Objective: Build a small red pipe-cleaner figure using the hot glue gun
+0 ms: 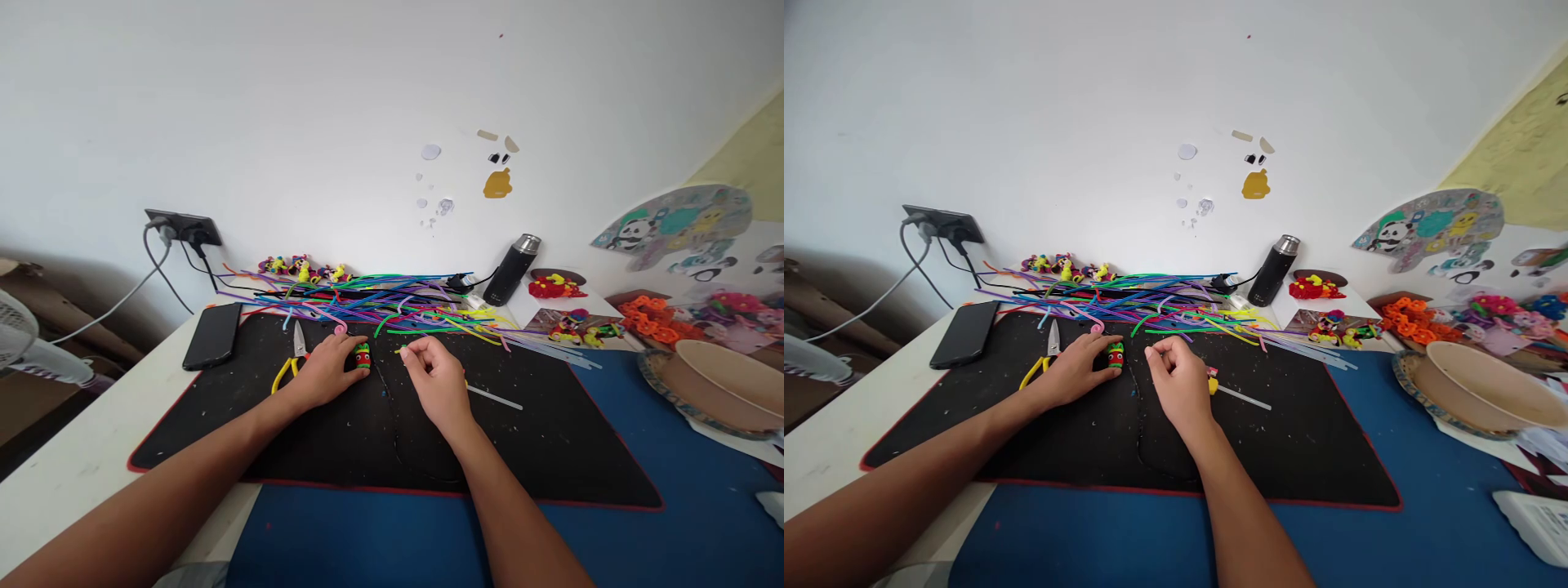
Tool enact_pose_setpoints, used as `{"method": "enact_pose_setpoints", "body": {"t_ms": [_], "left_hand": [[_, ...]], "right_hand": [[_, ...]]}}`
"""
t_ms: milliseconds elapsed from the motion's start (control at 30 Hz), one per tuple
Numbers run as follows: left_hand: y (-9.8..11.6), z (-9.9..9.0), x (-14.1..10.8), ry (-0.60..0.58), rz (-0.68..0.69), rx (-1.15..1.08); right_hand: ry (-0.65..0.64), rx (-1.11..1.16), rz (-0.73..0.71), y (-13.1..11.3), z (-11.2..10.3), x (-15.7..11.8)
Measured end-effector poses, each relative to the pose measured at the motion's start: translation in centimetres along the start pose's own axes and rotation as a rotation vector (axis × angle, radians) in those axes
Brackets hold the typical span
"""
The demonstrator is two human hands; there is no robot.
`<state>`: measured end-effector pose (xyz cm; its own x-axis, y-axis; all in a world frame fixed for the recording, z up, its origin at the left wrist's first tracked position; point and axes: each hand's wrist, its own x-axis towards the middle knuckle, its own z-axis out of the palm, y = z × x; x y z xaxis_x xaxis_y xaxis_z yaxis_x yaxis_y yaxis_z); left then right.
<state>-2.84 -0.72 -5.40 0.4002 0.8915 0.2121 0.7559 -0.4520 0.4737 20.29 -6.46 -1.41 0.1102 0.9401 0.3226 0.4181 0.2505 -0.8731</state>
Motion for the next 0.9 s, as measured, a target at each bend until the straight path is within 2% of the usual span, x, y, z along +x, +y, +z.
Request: {"method": "enact_pose_setpoints", "body": {"t_ms": [600,900], "left_hand": [[-0.6,0.9,0.1,0.028,-0.016,0.013],[-0.6,0.7,0.1,-0.007,-0.026,0.003]], "right_hand": [[0.028,0.018,0.016,0.6,0.2,0.2],[0.172,0.177,0.064,1.4,-0.7,0.9]]}}
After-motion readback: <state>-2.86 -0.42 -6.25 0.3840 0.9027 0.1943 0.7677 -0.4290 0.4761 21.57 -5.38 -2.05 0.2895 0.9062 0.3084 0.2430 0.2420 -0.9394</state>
